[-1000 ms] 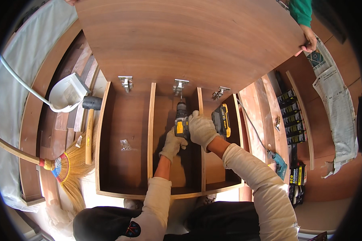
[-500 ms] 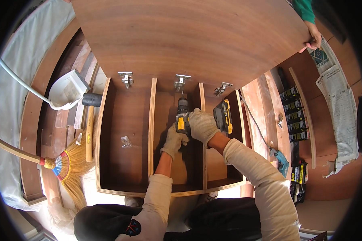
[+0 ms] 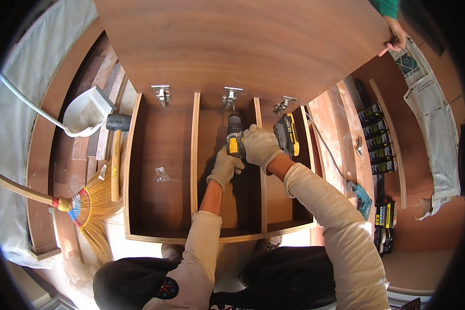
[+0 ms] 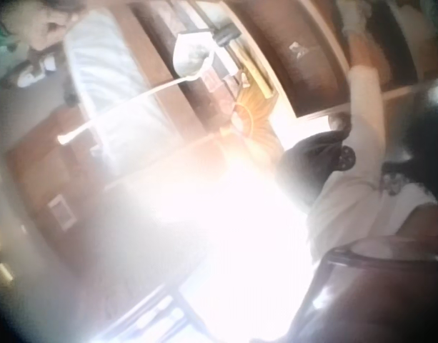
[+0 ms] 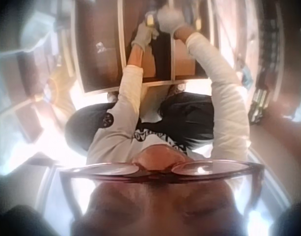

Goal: The person uses a power drill to drive screws into wooden hinges inside a cabinet drawer while another person holds a panel in place.

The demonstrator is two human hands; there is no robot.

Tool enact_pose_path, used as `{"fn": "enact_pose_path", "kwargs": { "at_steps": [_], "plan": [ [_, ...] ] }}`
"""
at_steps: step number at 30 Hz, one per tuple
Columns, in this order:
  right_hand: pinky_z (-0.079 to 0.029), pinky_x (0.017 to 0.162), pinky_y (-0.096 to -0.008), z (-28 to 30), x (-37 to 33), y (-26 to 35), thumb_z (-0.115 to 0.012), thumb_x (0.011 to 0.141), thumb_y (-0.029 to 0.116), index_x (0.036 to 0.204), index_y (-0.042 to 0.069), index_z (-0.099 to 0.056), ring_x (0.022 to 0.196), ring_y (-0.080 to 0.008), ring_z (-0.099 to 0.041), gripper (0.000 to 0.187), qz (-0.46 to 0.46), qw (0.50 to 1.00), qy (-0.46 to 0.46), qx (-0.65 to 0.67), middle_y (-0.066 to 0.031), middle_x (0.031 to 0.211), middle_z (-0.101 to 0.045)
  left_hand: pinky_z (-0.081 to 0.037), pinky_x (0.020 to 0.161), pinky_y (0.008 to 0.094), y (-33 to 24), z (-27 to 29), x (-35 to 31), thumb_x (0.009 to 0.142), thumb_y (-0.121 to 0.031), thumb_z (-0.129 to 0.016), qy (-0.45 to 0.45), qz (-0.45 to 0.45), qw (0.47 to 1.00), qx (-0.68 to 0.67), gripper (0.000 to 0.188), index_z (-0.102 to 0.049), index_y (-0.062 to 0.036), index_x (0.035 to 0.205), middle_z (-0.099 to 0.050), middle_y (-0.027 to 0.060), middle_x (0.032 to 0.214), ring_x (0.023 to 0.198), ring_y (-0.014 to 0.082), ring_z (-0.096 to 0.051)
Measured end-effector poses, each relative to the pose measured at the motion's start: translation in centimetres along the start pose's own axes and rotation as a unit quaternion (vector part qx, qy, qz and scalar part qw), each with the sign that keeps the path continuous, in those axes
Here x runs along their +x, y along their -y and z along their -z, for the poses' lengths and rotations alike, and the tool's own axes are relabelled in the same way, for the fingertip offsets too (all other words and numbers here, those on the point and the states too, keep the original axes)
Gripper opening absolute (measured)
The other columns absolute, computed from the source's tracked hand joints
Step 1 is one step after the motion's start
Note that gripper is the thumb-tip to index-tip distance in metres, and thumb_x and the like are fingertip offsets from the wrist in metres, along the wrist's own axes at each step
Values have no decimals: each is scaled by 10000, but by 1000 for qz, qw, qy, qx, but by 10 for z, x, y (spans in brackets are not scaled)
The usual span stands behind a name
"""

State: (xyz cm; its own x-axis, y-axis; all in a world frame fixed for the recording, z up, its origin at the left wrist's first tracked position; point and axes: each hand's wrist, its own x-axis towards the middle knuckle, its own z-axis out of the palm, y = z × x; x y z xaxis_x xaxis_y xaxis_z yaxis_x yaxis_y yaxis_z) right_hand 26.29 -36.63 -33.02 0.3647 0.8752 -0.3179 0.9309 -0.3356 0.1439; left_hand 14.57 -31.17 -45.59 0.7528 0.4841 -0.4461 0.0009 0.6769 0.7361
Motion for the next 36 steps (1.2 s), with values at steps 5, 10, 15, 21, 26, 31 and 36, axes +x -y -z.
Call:
{"fn": "enact_pose_path", "kwargs": {
  "at_steps": [5,10,15,21,26,31,36],
  "plan": [
    [-574,915,-455,4,-1,2,-671,861,166,1227,-29,-622,1099,-376,-695,417,-12,1000,-7,-25,-235,1188,-643,-515,475,338,-1,-2,-1,666,172,-650,22,-17,999,-17,489,-547,-20,1104,-584,73,831,597,216,-615],
    [-569,926,-439,1,1,-6,-696,847,169,1228,-31,-628,1128,-365,-688,435,-31,999,34,-15,-243,1217,-634,-525,483,338,-2,-10,-2,648,169,-661,-10,-16,1000,11,547,-516,-11,1144,-587,79,839,589,201,-611],
    [-567,921,-436,-6,-1,-3,-688,851,167,1210,-24,-657,1122,-364,-683,408,-16,1000,2,-15,-231,1218,-623,-530,510,332,-3,-4,-1,678,164,-651,-5,-21,997,74,501,-531,2,1136,-601,93,814,581,216,-613],
    [-572,910,-422,-15,4,-2,-695,855,154,1204,-14,-679,1112,-343,-679,388,-10,1000,10,-28,-199,1210,-611,-530,494,316,0,3,1,650,167,-667,11,8,997,82,532,-535,-16,1132,-592,69,838,596,199,-611],
    [-590,858,-428,-18,-3,-8,-688,853,146,1228,-50,-629,1039,-341,-704,426,16,999,-44,-25,-203,1164,-629,-533,499,311,-8,-4,-10,676,144,-693,-2,-2,995,97,509,-554,-22,1136,-593,59,843,596,178,-605],
    [-602,813,-453,3,-35,-2,-655,848,111,1205,-53,-616,992,-354,-725,394,38,999,-27,3,-230,1125,-657,-494,469,273,-58,-6,-63,792,-17,-737,48,45,970,232,338,-608,-15,1105,-601,27,757,519,119,-528],
    [-602,788,-442,-2,-83,-9,-647,816,82,1125,-43,-611,943,-346,-729,335,78,995,-51,43,-211,1035,-677,-482,436,263,-141,21,-134,912,-122,-739,30,56,945,321,248,-715,29,1106,-682,79,779,465,111,-544]
  ]
}}
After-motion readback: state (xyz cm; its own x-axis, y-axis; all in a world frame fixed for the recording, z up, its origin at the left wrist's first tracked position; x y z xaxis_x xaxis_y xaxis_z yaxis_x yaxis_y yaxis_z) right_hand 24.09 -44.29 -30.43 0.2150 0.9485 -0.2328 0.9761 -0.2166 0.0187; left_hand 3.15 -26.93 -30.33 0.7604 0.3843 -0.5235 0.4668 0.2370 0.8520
